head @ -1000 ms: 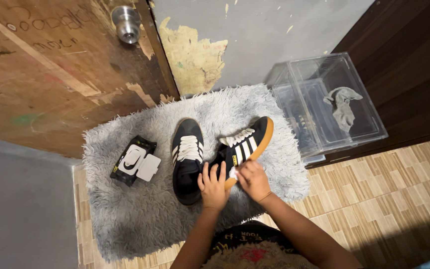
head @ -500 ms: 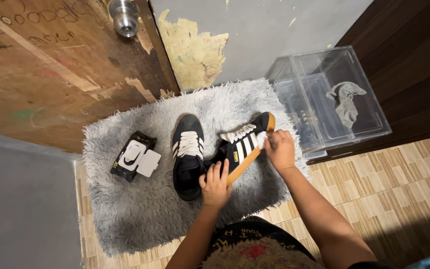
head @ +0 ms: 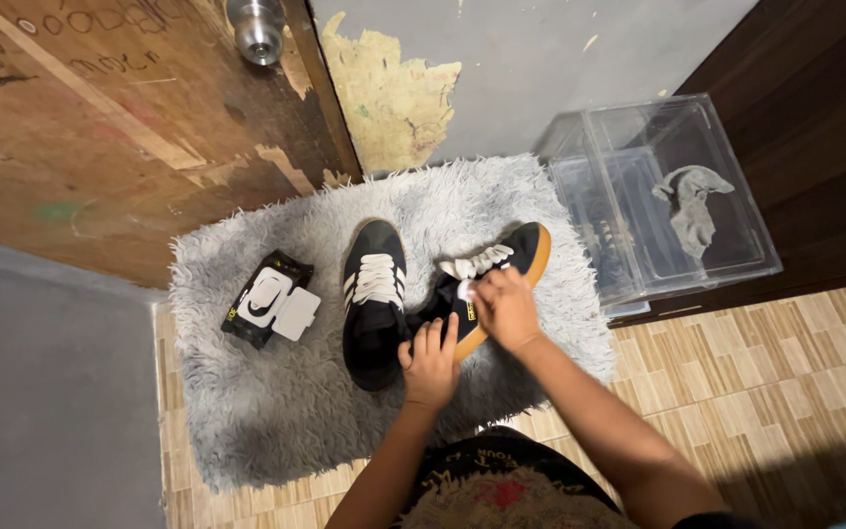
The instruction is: The person sits on a rug and wipes a black sneaker with a white wipe, cleaning the upper, laces, and gum sole. The person rotates the shoe to reach different areas and continues wiping until the end of the clip.
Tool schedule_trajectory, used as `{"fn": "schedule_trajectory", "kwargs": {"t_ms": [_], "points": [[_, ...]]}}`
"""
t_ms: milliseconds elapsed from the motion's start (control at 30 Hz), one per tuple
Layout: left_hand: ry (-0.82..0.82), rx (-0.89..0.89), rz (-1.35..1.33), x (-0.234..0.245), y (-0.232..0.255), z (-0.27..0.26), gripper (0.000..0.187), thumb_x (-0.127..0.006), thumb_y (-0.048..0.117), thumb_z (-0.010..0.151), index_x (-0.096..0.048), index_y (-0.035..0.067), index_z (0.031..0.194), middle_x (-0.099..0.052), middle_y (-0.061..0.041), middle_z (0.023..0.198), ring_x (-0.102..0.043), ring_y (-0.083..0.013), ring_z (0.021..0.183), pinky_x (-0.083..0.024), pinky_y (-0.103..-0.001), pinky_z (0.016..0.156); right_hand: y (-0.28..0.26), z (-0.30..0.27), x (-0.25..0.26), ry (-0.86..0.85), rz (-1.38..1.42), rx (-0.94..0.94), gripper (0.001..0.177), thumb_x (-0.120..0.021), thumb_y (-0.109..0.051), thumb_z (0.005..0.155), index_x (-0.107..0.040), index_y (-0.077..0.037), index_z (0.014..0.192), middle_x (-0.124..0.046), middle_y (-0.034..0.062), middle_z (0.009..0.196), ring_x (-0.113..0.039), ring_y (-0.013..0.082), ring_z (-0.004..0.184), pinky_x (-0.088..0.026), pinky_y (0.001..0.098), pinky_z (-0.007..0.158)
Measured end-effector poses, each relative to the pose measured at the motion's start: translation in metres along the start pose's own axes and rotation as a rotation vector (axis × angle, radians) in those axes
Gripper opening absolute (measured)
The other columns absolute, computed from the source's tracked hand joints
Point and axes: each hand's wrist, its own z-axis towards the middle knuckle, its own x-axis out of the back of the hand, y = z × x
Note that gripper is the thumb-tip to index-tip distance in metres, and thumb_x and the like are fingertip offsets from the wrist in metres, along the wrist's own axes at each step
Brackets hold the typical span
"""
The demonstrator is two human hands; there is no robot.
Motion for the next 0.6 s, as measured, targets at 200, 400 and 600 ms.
{"fn": "schedule_trajectory", "kwargs": {"t_ms": [200,400,600], "points": [[0.047,-0.061,-0.055,-0.005,0.005,-0.010,0.074,-0.071,0.033,0.081,-0.051,0.018,0.150,-0.056,-0.005,0.139,-0.050,-0.0208,0.129,-0.031,-0.047,0.096,0.058,0.010,0.019,-0.033,-0.254,-0.008,0.015,-0.076,-0.015,0.079,-0.079,-0.016,0.094,-0.065,0.0032,0.090,-0.057,0.0286,0.094,-0.043,0.0454,0.081],[0.164,-0.074,0.093,-0.016,0.011,-0.014,0.060,-0.064,0.030,0.091,-0.054,0.022,0.150,-0.058,-0.001,0.139,-0.052,-0.0163,0.128,-0.032,-0.043,0.096,0.069,0.000,0.015,0.008,-0.253,-0.154,0.016,-0.074,-0.014,0.084,-0.079,-0.009,0.098,-0.065,0.0085,0.087,-0.056,0.0303,0.091,-0.044,0.0449,0.081],[0.090,-0.007,0.017,-0.009,0.008,-0.009,0.071,-0.068,0.030,0.081,-0.051,0.021,0.150,-0.057,-0.002,0.139,-0.051,-0.0190,0.129,-0.034,-0.046,0.097,-0.004,-0.028,-0.011,0.108,0.110,-0.105,0.006,-0.077,-0.012,0.086,-0.073,-0.008,0.090,-0.067,0.0083,0.094,-0.057,0.0304,0.093,-0.044,0.0426,0.083]]}}
